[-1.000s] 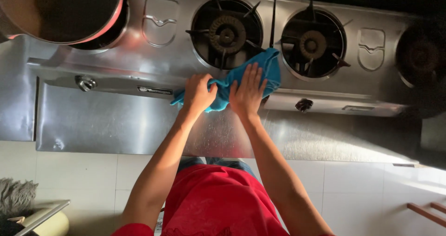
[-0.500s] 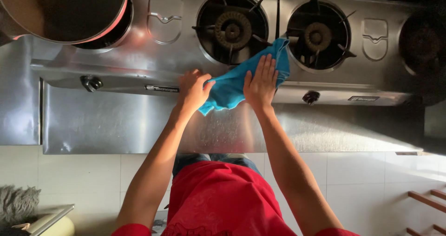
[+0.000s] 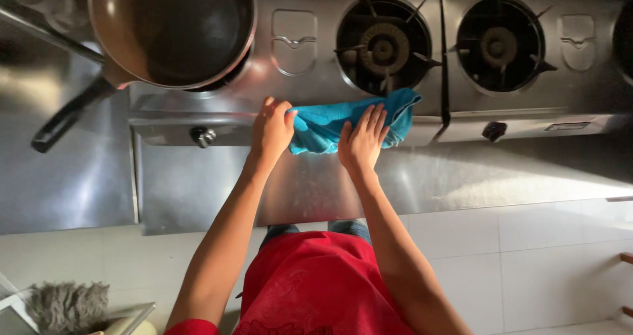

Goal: Cleaning the stove and preparing a scale for weighing.

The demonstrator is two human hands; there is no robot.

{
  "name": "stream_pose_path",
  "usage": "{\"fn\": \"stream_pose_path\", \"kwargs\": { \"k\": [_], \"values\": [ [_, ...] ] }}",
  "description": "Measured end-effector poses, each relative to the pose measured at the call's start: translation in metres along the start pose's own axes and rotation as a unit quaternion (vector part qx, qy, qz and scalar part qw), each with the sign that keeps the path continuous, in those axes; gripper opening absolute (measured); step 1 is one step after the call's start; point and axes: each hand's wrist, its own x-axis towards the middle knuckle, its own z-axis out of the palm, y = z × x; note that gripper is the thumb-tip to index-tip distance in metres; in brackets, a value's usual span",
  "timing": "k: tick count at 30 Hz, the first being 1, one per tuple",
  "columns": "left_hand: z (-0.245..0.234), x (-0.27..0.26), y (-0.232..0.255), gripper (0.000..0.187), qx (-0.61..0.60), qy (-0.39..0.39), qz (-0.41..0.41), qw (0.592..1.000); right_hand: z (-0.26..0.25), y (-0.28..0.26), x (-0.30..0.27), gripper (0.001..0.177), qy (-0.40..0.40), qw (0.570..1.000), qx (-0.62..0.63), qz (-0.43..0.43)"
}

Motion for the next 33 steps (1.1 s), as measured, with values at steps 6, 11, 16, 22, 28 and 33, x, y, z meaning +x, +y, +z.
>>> {"fn": "stream_pose_path", "kwargs": {
  "k": [6, 11, 16, 22, 28, 33],
  "values": [
    [-0.036, -0.019, -0.064, 0.017, 0.077, 0.049, -0.064, 0.994, 0.042, -0.083, -0.025, 0.079, 0.005, 1.000, 0.000, -0.007],
    [-0.059, -0.020, -0.075, 0.017, 0.035, 0.101, -0.031, 0.994, 0.050, -0.122, -0.012, 0.077, -0.021, 0.994, 0.007, -0.102],
    [-0.058, 0.004, -0.042, 0.010, 0.003, 0.055, -0.045, 0.997, 0.044, -0.120, 0.022, 0.074, -0.034, 0.990, 0.012, -0.138],
    [0.001, 0.010, -0.010, 0.016, -0.040, 0.053, 0.056, 0.996, 0.004, -0.051, 0.009, 0.065, -0.060, 0.984, -0.003, -0.166],
    [0.076, 0.007, 0.046, 0.008, -0.067, -0.048, 0.057, 0.995, -0.059, 0.055, 0.017, 0.044, -0.037, 0.988, 0.017, -0.150],
    [0.143, 0.009, 0.085, 0.014, 0.012, -0.027, 0.085, 0.996, -0.086, 0.146, 0.043, 0.042, -0.035, 0.988, 0.026, -0.146]
  ]
}}
